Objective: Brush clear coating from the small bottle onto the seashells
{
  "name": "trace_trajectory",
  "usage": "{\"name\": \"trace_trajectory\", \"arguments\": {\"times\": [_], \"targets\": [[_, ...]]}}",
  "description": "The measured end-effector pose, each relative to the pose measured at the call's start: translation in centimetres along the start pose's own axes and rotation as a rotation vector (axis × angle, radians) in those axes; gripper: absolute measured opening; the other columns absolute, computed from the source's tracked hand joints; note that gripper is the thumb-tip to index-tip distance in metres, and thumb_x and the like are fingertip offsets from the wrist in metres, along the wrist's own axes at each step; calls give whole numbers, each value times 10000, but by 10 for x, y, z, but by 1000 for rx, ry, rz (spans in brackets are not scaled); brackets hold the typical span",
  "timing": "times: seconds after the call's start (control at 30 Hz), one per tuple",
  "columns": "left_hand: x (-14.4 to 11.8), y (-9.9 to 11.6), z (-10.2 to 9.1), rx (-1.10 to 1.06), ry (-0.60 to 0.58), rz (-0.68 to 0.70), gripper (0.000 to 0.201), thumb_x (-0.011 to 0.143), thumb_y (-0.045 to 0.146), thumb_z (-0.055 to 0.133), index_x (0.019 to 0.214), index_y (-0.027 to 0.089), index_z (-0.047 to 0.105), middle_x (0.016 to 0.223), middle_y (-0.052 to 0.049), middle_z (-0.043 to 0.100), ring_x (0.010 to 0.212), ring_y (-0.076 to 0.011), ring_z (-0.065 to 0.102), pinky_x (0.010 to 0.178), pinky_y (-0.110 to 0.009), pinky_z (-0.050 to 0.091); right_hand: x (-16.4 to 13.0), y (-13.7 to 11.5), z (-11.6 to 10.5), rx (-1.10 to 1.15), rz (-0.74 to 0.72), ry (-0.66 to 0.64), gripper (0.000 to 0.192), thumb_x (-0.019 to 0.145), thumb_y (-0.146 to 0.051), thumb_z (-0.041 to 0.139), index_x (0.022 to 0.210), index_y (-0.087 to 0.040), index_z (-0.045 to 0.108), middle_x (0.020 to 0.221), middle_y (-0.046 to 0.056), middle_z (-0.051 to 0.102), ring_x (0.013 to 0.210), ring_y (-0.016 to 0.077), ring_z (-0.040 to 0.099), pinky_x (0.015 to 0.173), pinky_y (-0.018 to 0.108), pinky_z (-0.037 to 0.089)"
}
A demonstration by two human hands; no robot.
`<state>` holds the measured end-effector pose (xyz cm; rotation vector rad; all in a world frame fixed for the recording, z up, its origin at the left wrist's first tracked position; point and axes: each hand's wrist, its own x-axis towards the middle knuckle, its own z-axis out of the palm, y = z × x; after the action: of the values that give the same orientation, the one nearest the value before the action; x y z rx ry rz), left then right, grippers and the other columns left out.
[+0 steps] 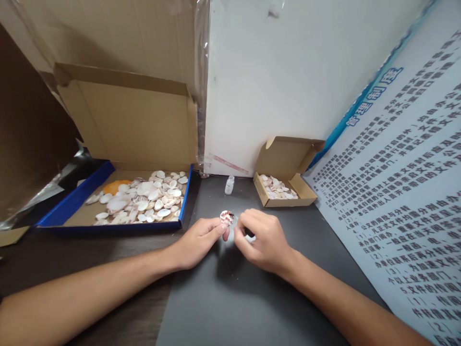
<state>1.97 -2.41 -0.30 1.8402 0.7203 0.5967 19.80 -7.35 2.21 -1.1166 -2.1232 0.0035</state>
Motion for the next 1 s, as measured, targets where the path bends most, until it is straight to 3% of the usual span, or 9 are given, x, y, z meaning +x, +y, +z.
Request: {"name": "trace_trajectory", "arguments": {"times": [0.17, 0.3, 0.43, 0.53, 0.67, 0.8, 0.9, 1.0], "targets": [[0, -2, 0, -8, 15, 16, 389, 944, 441, 357, 725, 162, 517, 735, -9, 526, 733, -151, 459, 735, -257, 397, -1, 3, 3, 20, -74, -25, 237, 814, -153, 487, 598, -209, 407, 556, -20, 475, 525, 120, 397, 543, 271, 292], [0, -1, 0, -16, 76, -10, 395, 946, 445, 366, 745, 157, 548, 750, -15, 544, 754, -159, 476, 743, -265, 404, -1, 5, 5, 6, 29, 29, 218, 814, -157, 493, 616, -207, 418, 563, -23, 462, 528, 116, 398, 542, 265, 291], [0, 1, -1, -43, 71, -19, 395, 945, 435, 370, 764, 152, 578, 793, -29, 591, 801, -171, 515, 796, -278, 421, -1, 4, 3, 34, 14, -13, 239, 834, -165, 488, 610, -205, 414, 563, -22, 462, 530, 116, 399, 550, 264, 296], [0, 2, 0, -9, 86, -35, 400, 943, 443, 370, 763, 156, 582, 748, -11, 569, 757, -160, 498, 765, -264, 418, 0, 3, 2, 15, 62, 36, 224, 829, -165, 495, 621, -205, 424, 575, -20, 469, 540, 117, 408, 548, 262, 296], [0, 2, 0, -8, 78, -18, 399, 939, 440, 369, 748, 157, 574, 773, -21, 583, 770, -164, 502, 761, -258, 417, 0, 3, 2, 49, -36, -12, 238, 827, -159, 487, 606, -207, 415, 561, -21, 475, 534, 119, 404, 552, 265, 304], [0, 0, 0, 31, 88, -39, 399, 942, 442, 365, 763, 160, 583, 743, -9, 572, 745, -158, 490, 739, -253, 404, 1, 5, 3, -16, 57, 35, 219, 826, -162, 493, 620, -206, 433, 581, -13, 489, 554, 123, 426, 556, 265, 308], [0, 0, 0, 18, 80, -30, 393, 937, 434, 376, 749, 158, 584, 762, -11, 590, 754, -160, 499, 739, -253, 409, 1, 5, 2, 18, -46, -5, 232, 823, -166, 493, 603, -205, 427, 568, -14, 483, 546, 122, 413, 557, 269, 302], [0, 0, -1, 37, 81, -45, 392, 939, 428, 379, 756, 157, 595, 743, -7, 580, 745, -159, 496, 729, -252, 402, 2, 5, -1, -31, 58, 13, 237, 830, -169, 494, 604, -202, 433, 569, -17, 479, 543, 119, 416, 547, 266, 289]]}}
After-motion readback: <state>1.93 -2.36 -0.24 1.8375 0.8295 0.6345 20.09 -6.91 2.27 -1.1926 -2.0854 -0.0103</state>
